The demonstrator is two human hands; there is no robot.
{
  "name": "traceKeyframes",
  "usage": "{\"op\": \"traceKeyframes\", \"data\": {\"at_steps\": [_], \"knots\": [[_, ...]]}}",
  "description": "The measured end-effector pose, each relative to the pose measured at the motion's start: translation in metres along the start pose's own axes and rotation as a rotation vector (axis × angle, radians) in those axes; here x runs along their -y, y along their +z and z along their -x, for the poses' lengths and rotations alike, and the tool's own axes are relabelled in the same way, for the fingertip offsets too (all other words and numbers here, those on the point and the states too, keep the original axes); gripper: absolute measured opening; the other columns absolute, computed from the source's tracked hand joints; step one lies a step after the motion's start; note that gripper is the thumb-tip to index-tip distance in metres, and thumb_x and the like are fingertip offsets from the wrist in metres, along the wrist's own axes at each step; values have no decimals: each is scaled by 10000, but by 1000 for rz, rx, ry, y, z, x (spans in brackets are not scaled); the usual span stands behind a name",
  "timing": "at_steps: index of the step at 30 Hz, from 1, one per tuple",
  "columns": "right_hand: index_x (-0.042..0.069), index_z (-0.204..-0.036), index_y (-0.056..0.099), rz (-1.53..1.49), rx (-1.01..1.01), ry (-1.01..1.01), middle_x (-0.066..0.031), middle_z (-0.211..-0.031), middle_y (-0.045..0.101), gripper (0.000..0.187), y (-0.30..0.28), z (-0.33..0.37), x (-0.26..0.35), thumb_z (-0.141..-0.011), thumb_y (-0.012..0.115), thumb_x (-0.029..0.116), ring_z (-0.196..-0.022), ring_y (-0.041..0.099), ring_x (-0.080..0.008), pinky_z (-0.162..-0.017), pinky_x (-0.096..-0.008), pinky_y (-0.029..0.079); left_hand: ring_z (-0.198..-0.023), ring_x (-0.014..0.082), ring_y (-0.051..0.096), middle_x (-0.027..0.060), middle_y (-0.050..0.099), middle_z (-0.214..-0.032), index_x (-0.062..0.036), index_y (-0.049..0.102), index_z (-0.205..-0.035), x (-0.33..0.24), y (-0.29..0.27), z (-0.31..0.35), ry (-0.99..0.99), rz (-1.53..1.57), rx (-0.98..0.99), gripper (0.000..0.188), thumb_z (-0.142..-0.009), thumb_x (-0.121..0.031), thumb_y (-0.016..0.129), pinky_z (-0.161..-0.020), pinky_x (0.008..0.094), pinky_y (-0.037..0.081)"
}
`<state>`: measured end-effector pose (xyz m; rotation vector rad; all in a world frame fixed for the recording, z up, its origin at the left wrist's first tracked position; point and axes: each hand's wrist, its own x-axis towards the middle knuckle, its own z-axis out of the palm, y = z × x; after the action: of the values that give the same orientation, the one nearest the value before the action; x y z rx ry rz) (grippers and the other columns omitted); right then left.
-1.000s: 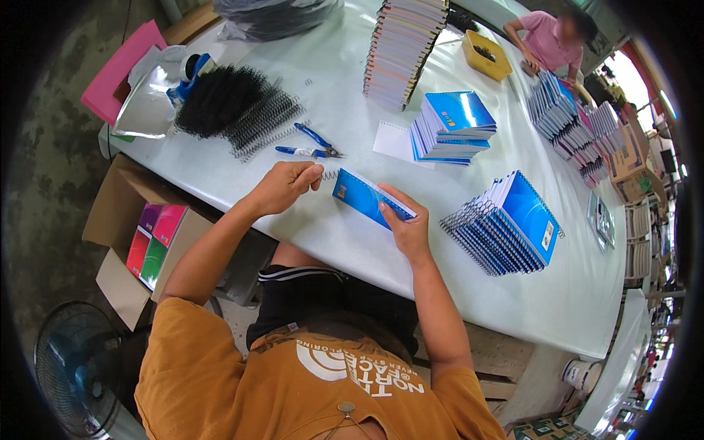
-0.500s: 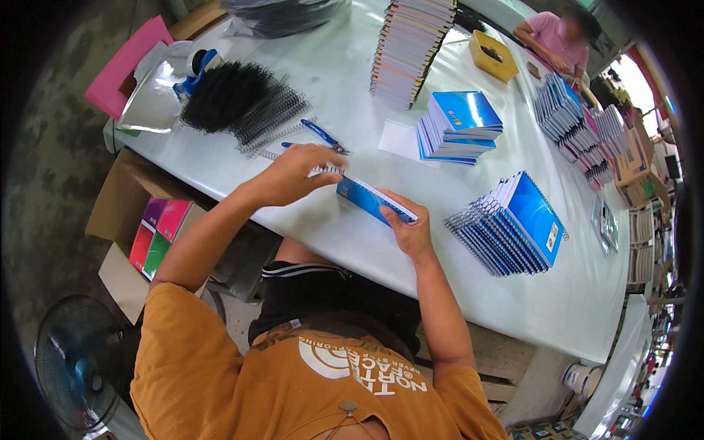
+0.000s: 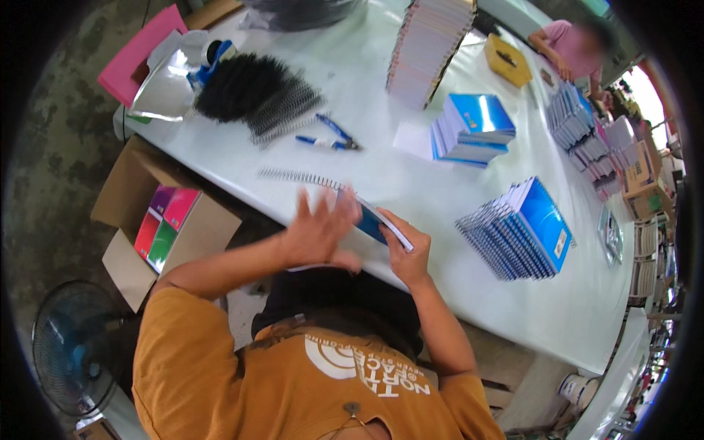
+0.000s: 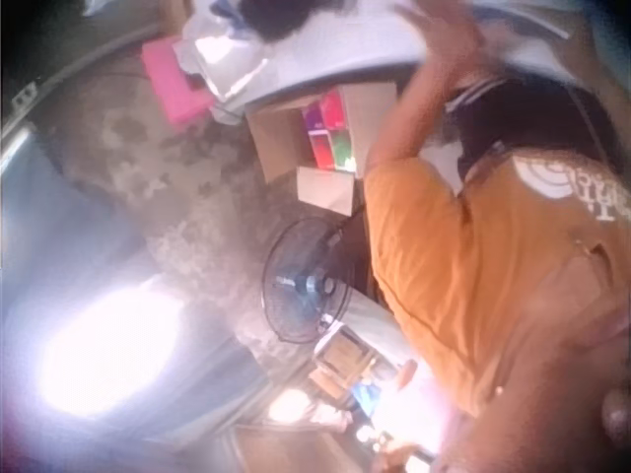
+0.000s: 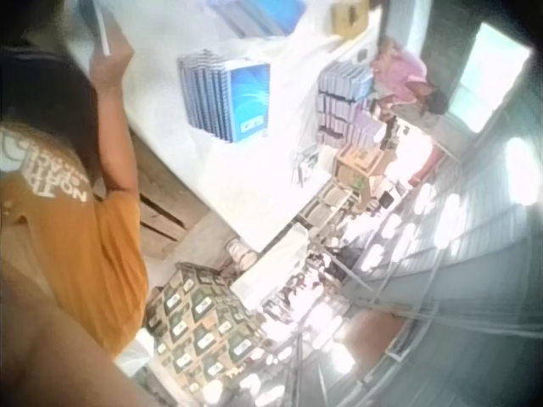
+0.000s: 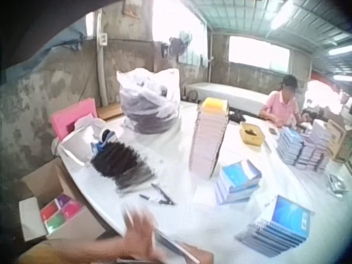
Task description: The person inserts spiral binding coils into the punched holes of several small notebooks by hand and uses a tool to secure the ends of the coils.
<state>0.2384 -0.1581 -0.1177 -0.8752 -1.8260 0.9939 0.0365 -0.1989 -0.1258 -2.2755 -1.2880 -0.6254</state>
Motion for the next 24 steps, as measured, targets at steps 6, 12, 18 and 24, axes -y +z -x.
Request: {"op": "traceKeyframes", "data": {"at_steps": [6, 12, 18, 24], "knots": [[29, -1073, 623, 75, -25, -192, -138, -1006, 650, 344, 13, 12, 1, -745, 579, -70, -833, 657, -266, -713, -315, 519, -1350, 449, -28, 344, 129, -1412, 124, 111, -1363, -16, 27, 39, -57, 379, 78, 1057, -769, -709, 375, -1041, 563, -66], [33, -1099, 609, 102, -9, -383, -135, -1030, 644, 407, 21, 11, 10, -724, 536, -108, -875, 648, -283, -729, -326, 522, -1323, 500, 52, 360, 112, -1403, 102, 157, -1369, 26, 52, -4, -200, 157, -375, 1028, -786, -728, 317, -1036, 572, -68], [9, -1234, 491, 97, -9, -236, -161, -1030, 638, 511, 21, 23, -3, -739, 531, -110, -853, 648, -299, -707, -330, 521, -1320, 501, 34, 348, 181, -1390, 94, 239, -1346, -6, 20, 2, 83, 235, -219, 1068, -723, -762, 376, -1040, 589, 17], [25, -1306, 409, -13, 1, -166, -167, -1057, 625, 594, 20, 17, 0, -740, 556, -78, -865, 638, -316, -715, -342, 519, -1284, 488, 210, 327, 265, -1356, 44, 347, -1310, -39, 11, 40, 220, 587, 145, 1007, -696, -751, 421, -1040, 609, 46]]}}
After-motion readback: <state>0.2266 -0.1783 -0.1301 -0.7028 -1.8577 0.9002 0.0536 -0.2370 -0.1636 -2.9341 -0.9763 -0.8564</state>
